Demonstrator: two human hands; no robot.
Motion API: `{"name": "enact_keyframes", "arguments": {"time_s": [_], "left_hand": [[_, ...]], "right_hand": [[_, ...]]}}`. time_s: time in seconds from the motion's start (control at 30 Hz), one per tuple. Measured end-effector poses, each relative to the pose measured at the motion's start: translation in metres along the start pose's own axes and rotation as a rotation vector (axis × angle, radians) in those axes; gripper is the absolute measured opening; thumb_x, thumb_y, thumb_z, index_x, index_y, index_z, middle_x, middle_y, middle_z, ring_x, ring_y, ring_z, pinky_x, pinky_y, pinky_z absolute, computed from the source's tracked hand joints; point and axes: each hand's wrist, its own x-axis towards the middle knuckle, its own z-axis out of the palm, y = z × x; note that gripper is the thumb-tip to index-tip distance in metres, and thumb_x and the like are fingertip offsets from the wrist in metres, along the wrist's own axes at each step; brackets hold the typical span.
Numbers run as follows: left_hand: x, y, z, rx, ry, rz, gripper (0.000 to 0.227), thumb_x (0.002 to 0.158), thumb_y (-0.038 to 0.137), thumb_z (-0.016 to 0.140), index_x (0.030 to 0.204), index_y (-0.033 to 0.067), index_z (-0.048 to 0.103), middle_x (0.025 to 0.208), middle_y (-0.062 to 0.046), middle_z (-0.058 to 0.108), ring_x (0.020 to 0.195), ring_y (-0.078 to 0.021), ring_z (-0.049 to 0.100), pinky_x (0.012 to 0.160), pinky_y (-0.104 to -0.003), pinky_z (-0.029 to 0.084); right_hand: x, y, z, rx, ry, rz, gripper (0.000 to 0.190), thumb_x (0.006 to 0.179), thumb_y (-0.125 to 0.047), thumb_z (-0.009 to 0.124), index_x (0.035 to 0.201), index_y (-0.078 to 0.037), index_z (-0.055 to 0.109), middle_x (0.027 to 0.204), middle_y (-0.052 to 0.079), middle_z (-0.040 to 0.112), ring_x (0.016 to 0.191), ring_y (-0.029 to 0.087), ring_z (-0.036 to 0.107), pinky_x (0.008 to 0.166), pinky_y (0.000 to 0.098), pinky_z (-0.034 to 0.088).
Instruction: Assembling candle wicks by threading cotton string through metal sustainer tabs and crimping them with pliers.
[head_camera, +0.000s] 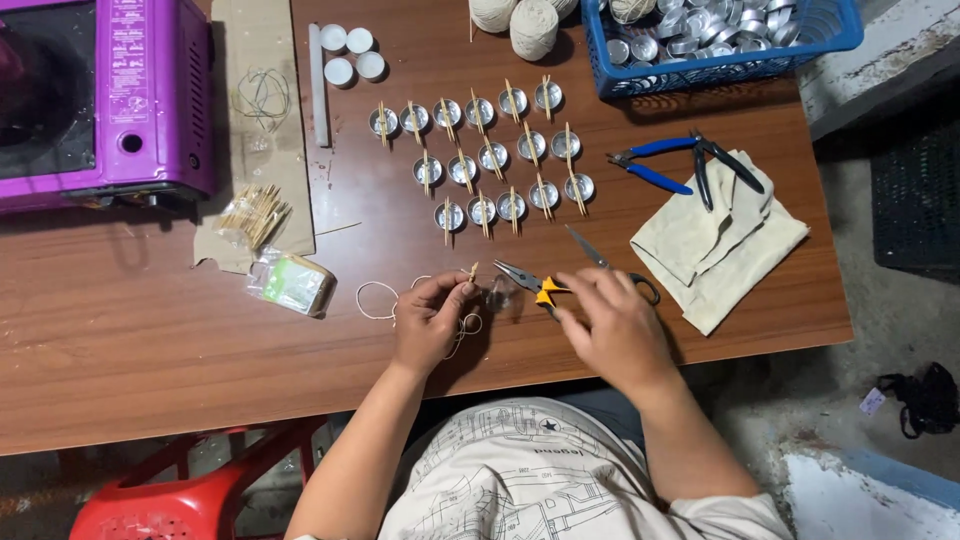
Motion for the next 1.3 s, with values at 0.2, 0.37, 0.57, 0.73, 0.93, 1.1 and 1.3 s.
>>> {"name": "enact_keyframes", "arguments": {"time_s": [0.2,0.37,0.57,0.73,0.93,1.1,1.3], "left_hand": [[0.002,0.003,-0.001,0.003,0.006,0.006,0.010,0.091,0.004,0.078,0.100,0.0007,0.079,0.079,-0.015,0.079,0.080,-0.0182,0.074,0.075,-0.037,0.059],[0.000,0.000,0.000,0.002,0.005,0.012,0.008,0.093,0.003,0.076,0.100,0.0010,0.079,0.079,-0.013,0.078,0.079,-0.0158,0.070,0.075,-0.036,0.058],[0.000,-0.005,-0.001,-0.015,0.017,0.009,0.008,0.092,0.002,0.076,0.100,0.0003,0.078,0.079,-0.014,0.078,0.079,-0.0163,0.071,0.075,-0.037,0.058],[-0.002,0.005,0.004,-0.023,0.000,-0.003,0.008,0.092,0.002,0.076,0.100,0.0006,0.079,0.079,-0.013,0.079,0.078,-0.0153,0.070,0.075,-0.037,0.059],[-0.001,0.002,0.002,-0.001,0.014,0.035,0.008,0.090,0.002,0.077,0.098,0.0019,0.080,0.077,-0.012,0.078,0.076,-0.0166,0.071,0.073,-0.036,0.058],[-0.003,0.000,0.001,-0.008,0.006,0.029,0.008,0.091,0.001,0.077,0.099,0.0014,0.079,0.076,-0.013,0.078,0.076,-0.0150,0.068,0.074,-0.037,0.057],[0.002,-0.002,-0.001,0.004,0.014,0.097,0.007,0.092,0.001,0.075,0.099,0.0003,0.078,0.080,-0.014,0.078,0.079,-0.0169,0.070,0.077,-0.038,0.056]], "right_hand": [[-0.012,-0.009,0.009,-0.283,-0.096,0.028,0.041,0.087,-0.023,0.077,0.127,-0.012,0.071,0.114,0.011,0.067,0.110,0.032,0.065,0.086,0.0448,0.058],[-0.022,0.031,0.007,-0.190,-0.097,0.084,0.042,0.090,-0.024,0.074,0.131,-0.016,0.068,0.110,0.009,0.066,0.104,0.032,0.066,0.084,0.0456,0.057],[-0.031,0.044,-0.009,-0.332,-0.033,0.192,0.042,0.089,-0.016,0.073,0.130,-0.015,0.069,0.114,0.008,0.064,0.107,0.030,0.067,0.087,0.0438,0.058],[-0.033,0.040,-0.017,-0.300,-0.137,0.251,0.041,0.092,-0.008,0.065,0.132,-0.013,0.066,0.123,0.010,0.063,0.110,0.033,0.068,0.090,0.0464,0.057],[-0.036,0.057,-0.005,-0.306,-0.113,0.197,0.044,0.090,-0.007,0.069,0.133,-0.011,0.067,0.121,0.010,0.064,0.104,0.032,0.071,0.084,0.0421,0.059],[-0.034,0.039,-0.022,-0.251,-0.082,0.191,0.047,0.092,0.000,0.064,0.138,-0.002,0.062,0.119,0.017,0.062,0.101,0.038,0.070,0.079,0.0470,0.060],[-0.058,0.006,0.015,1.368,-0.135,0.274,0.043,0.084,0.004,0.072,0.126,0.004,0.062,0.109,0.014,0.070,0.096,0.022,0.074,0.084,0.0357,0.062]]}}
